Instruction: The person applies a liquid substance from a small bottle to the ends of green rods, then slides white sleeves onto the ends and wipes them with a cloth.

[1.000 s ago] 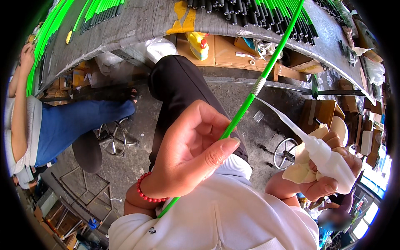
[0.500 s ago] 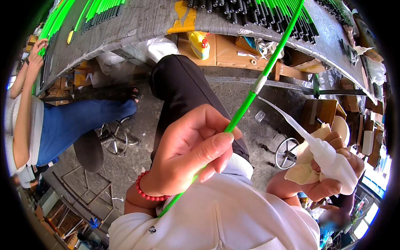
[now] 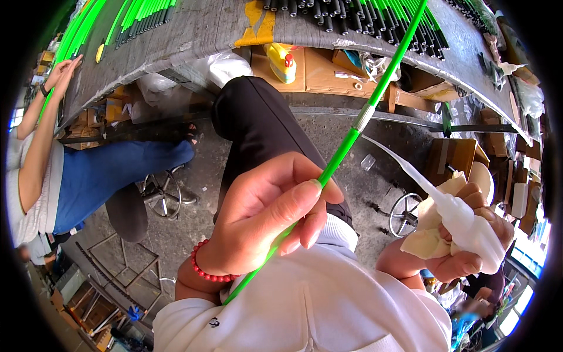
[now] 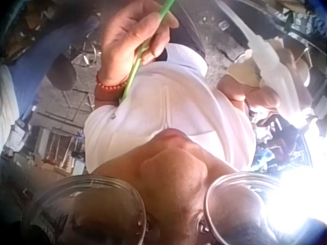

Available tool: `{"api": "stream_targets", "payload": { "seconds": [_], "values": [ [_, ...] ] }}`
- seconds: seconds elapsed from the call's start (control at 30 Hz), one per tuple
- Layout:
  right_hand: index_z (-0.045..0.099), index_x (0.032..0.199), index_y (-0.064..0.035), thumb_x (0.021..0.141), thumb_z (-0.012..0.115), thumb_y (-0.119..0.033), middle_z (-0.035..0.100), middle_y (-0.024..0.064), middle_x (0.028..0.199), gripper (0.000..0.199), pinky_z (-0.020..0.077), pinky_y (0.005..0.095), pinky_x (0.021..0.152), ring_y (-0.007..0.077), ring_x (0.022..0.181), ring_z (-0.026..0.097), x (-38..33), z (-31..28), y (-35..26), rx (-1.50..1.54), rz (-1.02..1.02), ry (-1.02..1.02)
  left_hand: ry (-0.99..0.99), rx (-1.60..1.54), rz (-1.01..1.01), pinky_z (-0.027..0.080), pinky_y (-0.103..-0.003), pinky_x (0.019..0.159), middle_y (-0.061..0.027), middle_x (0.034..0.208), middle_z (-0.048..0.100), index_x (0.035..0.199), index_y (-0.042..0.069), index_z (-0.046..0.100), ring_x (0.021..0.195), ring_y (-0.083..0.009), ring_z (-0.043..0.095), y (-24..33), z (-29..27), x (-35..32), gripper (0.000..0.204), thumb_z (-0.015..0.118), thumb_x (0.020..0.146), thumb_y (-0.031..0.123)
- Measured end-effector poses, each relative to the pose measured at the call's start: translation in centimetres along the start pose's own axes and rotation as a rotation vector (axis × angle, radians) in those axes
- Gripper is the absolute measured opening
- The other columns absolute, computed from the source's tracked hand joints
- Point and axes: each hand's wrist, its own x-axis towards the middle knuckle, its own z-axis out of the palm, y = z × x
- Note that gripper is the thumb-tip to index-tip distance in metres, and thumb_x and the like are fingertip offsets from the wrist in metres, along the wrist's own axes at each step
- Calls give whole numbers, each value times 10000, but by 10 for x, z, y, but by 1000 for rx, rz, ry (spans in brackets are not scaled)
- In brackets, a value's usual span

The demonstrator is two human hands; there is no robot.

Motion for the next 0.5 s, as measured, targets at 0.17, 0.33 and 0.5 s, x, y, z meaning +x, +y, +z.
{"api": "stream_targets", "payload": {
  "seconds": [0.17,0.33,0.5],
  "values": [
    [457,890,-22,754,694,-373,414,47,552,445,295,313,484,146,468,339,-3,11,-1,-73,-27,-1,4,8,-13,279,-195,354,-65,528,474,896,-80,509,383,-60,368,0,2,-1,331,482,941,248],
    [441,950,-43,798,666,-366,416,48,576,421,312,292,488,136,489,356,-4,21,1,-11,11,63,-31,-18,-6,270,-192,351,-56,523,466,903,-80,506,375,-52,345,0,-1,0,344,477,945,261],
    [446,1046,-52,849,543,-450,449,54,585,455,350,234,451,107,474,401,-3,6,15,448,248,139,-136,-149,-7,281,-185,413,-28,630,499,1049,6,466,478,-37,390,0,-9,1,218,472,956,202]
  ]
}}
